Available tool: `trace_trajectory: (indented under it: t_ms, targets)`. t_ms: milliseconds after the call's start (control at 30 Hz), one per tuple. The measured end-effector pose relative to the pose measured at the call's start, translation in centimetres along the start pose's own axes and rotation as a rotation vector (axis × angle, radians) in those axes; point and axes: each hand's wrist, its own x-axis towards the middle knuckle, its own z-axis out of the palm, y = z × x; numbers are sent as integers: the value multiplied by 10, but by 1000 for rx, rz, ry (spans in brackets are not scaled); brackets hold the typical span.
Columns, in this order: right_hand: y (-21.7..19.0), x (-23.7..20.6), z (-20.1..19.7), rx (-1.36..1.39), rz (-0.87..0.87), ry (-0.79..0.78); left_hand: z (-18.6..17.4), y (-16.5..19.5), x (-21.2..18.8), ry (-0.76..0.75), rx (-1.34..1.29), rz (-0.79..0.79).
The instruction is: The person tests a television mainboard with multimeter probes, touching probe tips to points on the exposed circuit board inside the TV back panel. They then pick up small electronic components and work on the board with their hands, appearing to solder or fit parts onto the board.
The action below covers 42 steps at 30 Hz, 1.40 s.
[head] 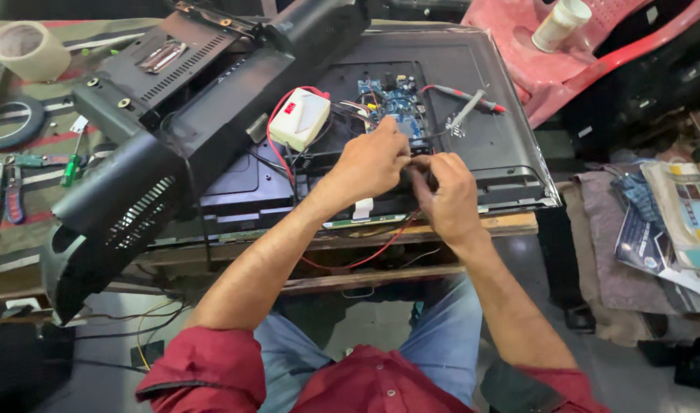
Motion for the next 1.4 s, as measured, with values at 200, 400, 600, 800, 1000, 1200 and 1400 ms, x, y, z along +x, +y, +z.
trace_trajectory:
  t_ms: [200,400,600,800,1000,1200,1400]
  targets:
    - [4,-7,3,-32,79,-13,0,5,-1,-6,24,14]
    - [9,-19,9,193,289,8,-2,11,-2,-27,53,9]
    - [27,-25,-9,163,288,101,-5,15,-4,-5,91,82]
    - [74,4,-50,-173,87,73,1,23,-4,-14,336,107]
    - [97,25,-53,-417,-70,-66,1,24,-5,-13,378,127]
    - [115,45,-48,-567,-231,-169,0,21,-7,0,403,197]
    - [124,57,-42,-621,-286,-276,-2,18,-7,5,401,226]
